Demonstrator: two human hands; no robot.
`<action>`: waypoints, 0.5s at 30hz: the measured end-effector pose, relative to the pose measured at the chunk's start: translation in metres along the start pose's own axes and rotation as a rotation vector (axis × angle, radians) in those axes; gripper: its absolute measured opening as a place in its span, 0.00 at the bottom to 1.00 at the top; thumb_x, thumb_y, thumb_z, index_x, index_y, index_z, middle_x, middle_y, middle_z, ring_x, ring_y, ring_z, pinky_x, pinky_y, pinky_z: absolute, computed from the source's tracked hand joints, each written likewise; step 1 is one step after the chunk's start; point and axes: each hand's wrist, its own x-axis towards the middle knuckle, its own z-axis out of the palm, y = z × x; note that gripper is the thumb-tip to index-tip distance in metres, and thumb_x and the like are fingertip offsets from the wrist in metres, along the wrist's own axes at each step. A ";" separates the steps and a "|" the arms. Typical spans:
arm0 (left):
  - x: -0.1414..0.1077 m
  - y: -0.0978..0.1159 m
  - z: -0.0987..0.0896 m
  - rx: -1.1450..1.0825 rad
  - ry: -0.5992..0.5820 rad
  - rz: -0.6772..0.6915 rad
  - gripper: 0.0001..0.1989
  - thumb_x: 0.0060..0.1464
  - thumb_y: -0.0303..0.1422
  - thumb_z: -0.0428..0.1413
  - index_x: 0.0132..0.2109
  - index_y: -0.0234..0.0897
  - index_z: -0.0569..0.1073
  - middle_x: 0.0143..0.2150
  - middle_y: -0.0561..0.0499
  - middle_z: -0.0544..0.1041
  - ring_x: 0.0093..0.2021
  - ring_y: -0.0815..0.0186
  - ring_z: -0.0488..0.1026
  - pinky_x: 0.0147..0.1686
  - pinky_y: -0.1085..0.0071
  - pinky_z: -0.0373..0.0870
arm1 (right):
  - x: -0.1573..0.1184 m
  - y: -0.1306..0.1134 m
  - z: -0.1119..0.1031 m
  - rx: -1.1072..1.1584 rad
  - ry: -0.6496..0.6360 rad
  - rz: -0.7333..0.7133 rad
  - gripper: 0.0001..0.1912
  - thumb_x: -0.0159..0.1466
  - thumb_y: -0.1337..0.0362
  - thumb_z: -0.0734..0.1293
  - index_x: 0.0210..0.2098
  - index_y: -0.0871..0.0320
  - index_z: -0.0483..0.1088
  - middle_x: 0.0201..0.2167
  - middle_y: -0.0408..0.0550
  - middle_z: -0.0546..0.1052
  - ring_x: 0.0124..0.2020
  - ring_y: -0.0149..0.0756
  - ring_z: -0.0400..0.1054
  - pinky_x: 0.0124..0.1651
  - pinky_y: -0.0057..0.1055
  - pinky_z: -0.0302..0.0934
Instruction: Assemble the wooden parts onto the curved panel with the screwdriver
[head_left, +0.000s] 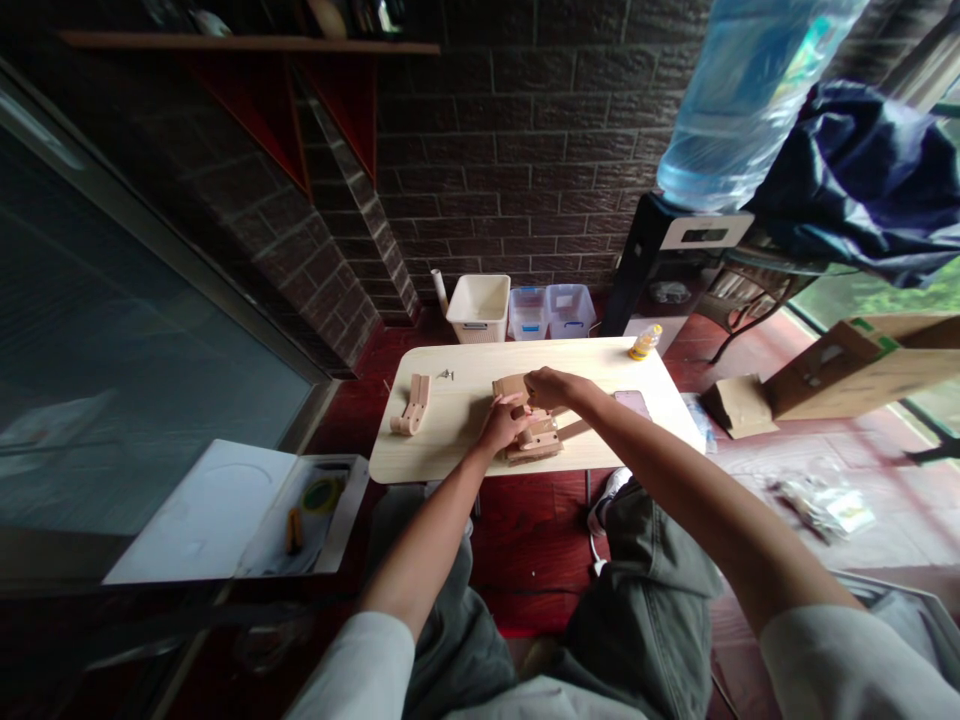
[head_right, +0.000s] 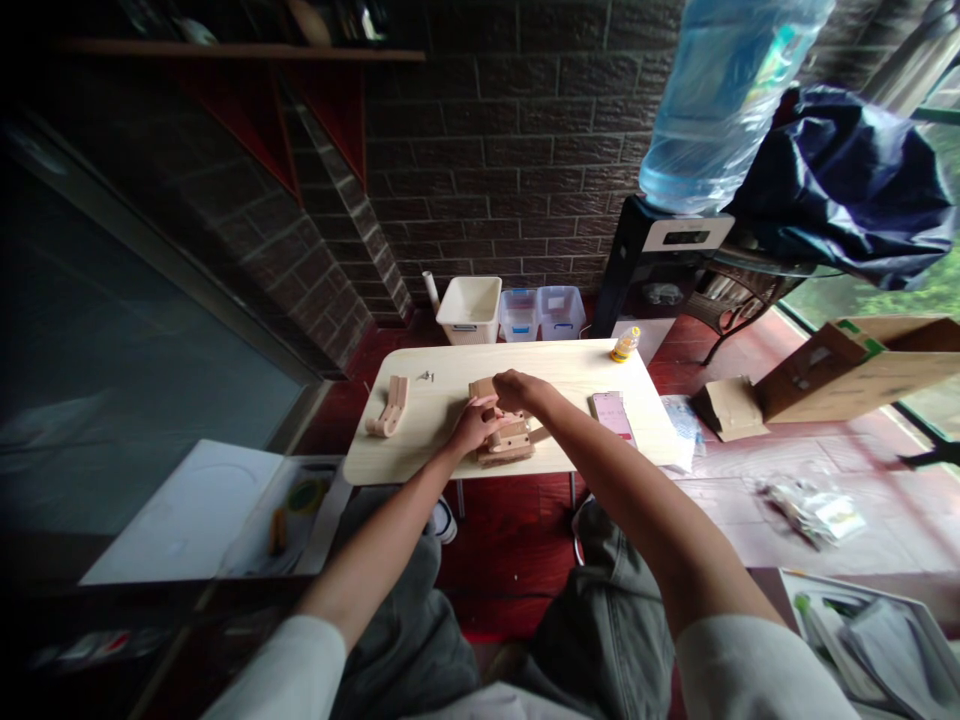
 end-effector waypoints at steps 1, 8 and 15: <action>0.000 0.000 0.000 -0.006 0.002 0.004 0.09 0.53 0.40 0.65 0.35 0.39 0.80 0.61 0.44 0.77 0.64 0.53 0.70 0.72 0.54 0.52 | 0.000 0.000 0.000 0.001 -0.003 0.001 0.17 0.66 0.67 0.66 0.49 0.72 0.78 0.45 0.69 0.82 0.43 0.46 0.80 0.40 0.28 0.68; 0.000 -0.001 0.001 -0.024 0.009 0.002 0.09 0.53 0.39 0.65 0.38 0.40 0.81 0.55 0.44 0.80 0.64 0.52 0.70 0.70 0.53 0.55 | -0.001 0.001 -0.001 0.006 0.002 0.005 0.18 0.65 0.66 0.68 0.51 0.71 0.78 0.45 0.68 0.82 0.44 0.46 0.80 0.42 0.28 0.69; 0.002 -0.003 0.002 -0.014 0.024 0.051 0.07 0.53 0.38 0.66 0.36 0.41 0.81 0.56 0.45 0.80 0.62 0.52 0.72 0.71 0.52 0.55 | 0.005 0.005 0.004 0.016 0.006 0.015 0.17 0.65 0.64 0.68 0.48 0.71 0.79 0.42 0.67 0.83 0.41 0.46 0.81 0.38 0.27 0.69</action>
